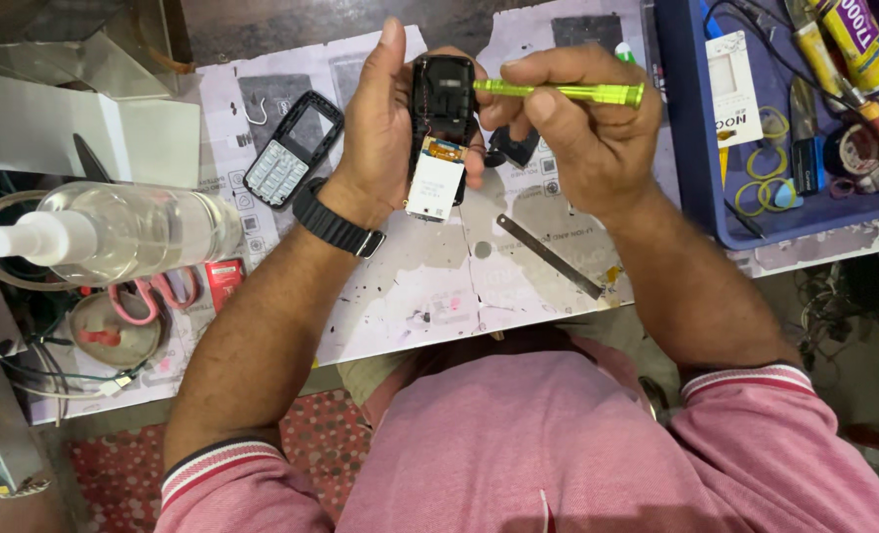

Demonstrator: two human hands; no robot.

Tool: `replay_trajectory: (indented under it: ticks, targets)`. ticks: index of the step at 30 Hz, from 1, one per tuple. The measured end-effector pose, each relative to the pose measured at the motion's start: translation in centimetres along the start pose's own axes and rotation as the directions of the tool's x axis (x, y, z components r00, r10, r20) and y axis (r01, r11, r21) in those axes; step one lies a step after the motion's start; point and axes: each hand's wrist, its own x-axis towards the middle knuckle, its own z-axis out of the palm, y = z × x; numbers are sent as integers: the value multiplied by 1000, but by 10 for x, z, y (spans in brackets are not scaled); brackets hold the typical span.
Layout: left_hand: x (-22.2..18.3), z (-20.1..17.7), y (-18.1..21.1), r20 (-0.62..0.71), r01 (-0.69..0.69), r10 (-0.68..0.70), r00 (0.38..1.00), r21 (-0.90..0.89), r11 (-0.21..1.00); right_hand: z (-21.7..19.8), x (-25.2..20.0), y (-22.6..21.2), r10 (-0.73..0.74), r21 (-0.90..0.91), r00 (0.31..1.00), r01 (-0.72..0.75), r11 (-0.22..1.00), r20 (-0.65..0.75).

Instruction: The person disassembles a mobile phone using a metal prying tool and a screwdriver. They remove the back cover, disconnect internal components, and manipulate the battery and circuit board while seated at a cluttered workbench.

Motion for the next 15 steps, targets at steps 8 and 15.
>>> replay_trajectory:
  ticks: [8,15]
  targets:
    - [0,0,-2,-3,-4,4,1000,18,1000,4,5,1,-66,-188,997,74,979,46]
    - [4,-19,-5,96,-24,17,995,76,997,-19,-8,-21,24,-328,918,-166,930,-396]
